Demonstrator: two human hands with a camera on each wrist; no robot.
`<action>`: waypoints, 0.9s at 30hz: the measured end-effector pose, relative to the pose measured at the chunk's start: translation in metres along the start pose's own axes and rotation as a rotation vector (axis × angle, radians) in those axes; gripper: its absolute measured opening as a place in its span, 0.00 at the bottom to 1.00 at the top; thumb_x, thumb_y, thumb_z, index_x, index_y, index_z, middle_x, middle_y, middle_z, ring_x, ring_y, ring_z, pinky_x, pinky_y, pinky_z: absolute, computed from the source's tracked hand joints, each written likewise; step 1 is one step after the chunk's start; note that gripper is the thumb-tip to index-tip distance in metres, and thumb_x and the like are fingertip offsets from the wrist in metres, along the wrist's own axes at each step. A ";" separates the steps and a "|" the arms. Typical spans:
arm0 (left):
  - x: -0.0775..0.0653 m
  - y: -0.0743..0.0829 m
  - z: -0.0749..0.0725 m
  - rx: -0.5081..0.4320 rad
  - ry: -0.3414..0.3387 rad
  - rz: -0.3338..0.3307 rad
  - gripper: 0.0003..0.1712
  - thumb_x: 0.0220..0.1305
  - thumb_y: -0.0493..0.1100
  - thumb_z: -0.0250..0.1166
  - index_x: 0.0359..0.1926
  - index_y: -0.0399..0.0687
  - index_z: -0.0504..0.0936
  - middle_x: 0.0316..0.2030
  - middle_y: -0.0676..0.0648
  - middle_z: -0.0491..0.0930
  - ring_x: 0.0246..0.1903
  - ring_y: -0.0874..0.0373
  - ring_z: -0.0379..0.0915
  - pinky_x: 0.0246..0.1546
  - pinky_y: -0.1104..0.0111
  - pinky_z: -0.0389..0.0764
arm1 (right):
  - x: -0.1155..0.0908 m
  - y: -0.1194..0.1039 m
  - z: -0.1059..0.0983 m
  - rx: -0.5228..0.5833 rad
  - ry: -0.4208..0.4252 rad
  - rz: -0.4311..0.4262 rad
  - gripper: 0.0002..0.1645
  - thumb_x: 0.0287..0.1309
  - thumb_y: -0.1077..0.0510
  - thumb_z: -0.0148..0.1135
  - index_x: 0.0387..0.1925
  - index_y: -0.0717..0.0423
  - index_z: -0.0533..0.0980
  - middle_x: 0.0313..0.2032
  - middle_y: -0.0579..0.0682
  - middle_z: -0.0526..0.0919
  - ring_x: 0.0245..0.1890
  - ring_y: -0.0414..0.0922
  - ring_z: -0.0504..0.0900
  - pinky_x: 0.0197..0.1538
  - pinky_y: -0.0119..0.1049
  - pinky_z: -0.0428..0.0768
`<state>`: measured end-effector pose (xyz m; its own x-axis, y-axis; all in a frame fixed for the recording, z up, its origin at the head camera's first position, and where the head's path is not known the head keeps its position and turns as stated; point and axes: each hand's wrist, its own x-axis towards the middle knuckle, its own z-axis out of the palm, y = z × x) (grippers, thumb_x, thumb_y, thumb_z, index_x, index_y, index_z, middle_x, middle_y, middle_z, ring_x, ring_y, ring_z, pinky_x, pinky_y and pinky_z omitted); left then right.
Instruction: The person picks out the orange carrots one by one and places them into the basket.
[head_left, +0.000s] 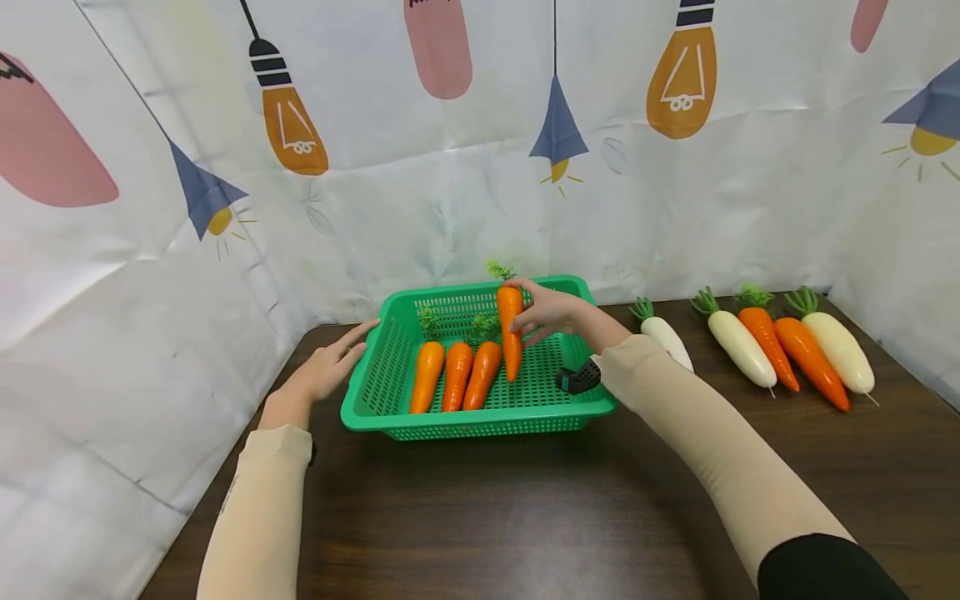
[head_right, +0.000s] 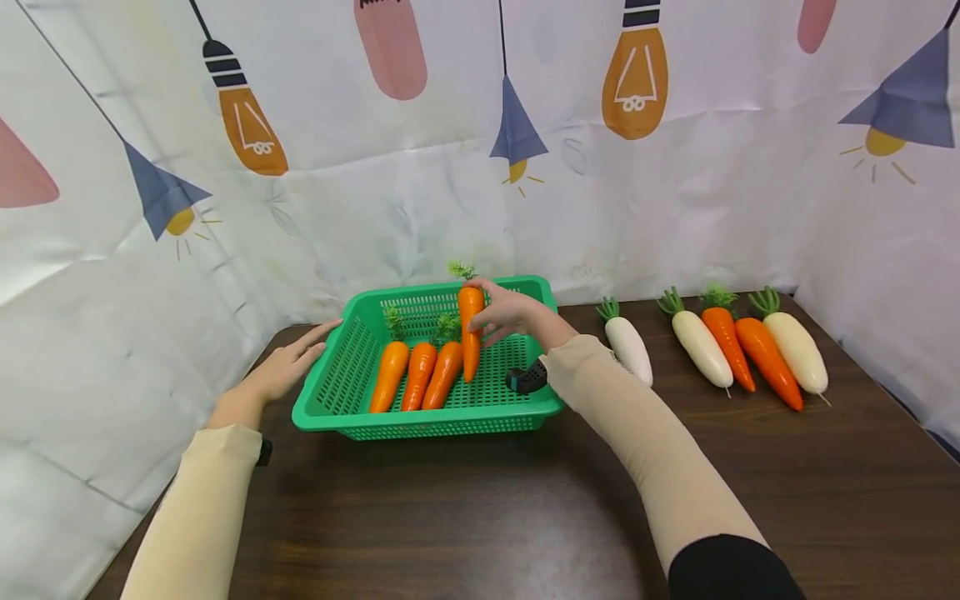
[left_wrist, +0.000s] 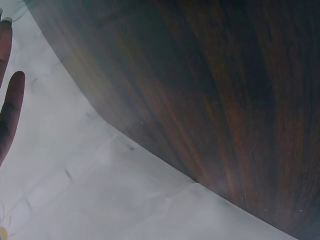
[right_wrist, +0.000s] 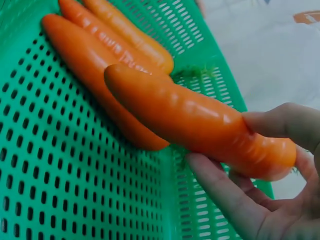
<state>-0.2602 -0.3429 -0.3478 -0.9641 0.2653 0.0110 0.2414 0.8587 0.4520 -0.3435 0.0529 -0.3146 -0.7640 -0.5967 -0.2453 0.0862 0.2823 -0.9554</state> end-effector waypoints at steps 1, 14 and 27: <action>0.000 0.000 0.000 -0.004 0.000 -0.001 0.34 0.84 0.60 0.40 0.83 0.61 0.49 0.26 0.43 0.74 0.28 0.45 0.74 0.38 0.49 0.74 | 0.001 0.001 0.000 -0.022 -0.002 0.009 0.51 0.68 0.72 0.58 0.81 0.44 0.46 0.63 0.70 0.65 0.48 0.63 0.82 0.58 0.62 0.78; 0.000 -0.002 0.002 -0.012 0.008 -0.001 0.34 0.84 0.61 0.39 0.83 0.58 0.49 0.22 0.42 0.71 0.22 0.48 0.68 0.33 0.54 0.72 | 0.011 0.012 0.012 -0.272 -0.043 0.158 0.51 0.67 0.71 0.64 0.80 0.45 0.50 0.67 0.67 0.62 0.56 0.63 0.80 0.49 0.52 0.85; 0.002 -0.003 0.003 -0.047 0.006 0.006 0.34 0.84 0.59 0.38 0.83 0.59 0.48 0.18 0.47 0.65 0.18 0.52 0.59 0.30 0.57 0.69 | 0.009 0.019 0.012 -0.329 -0.091 0.231 0.50 0.69 0.64 0.65 0.81 0.48 0.46 0.66 0.67 0.65 0.51 0.60 0.83 0.50 0.48 0.85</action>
<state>-0.2622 -0.3437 -0.3518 -0.9633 0.2678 0.0193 0.2422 0.8355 0.4932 -0.3416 0.0438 -0.3366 -0.6876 -0.5494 -0.4748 0.0287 0.6328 -0.7738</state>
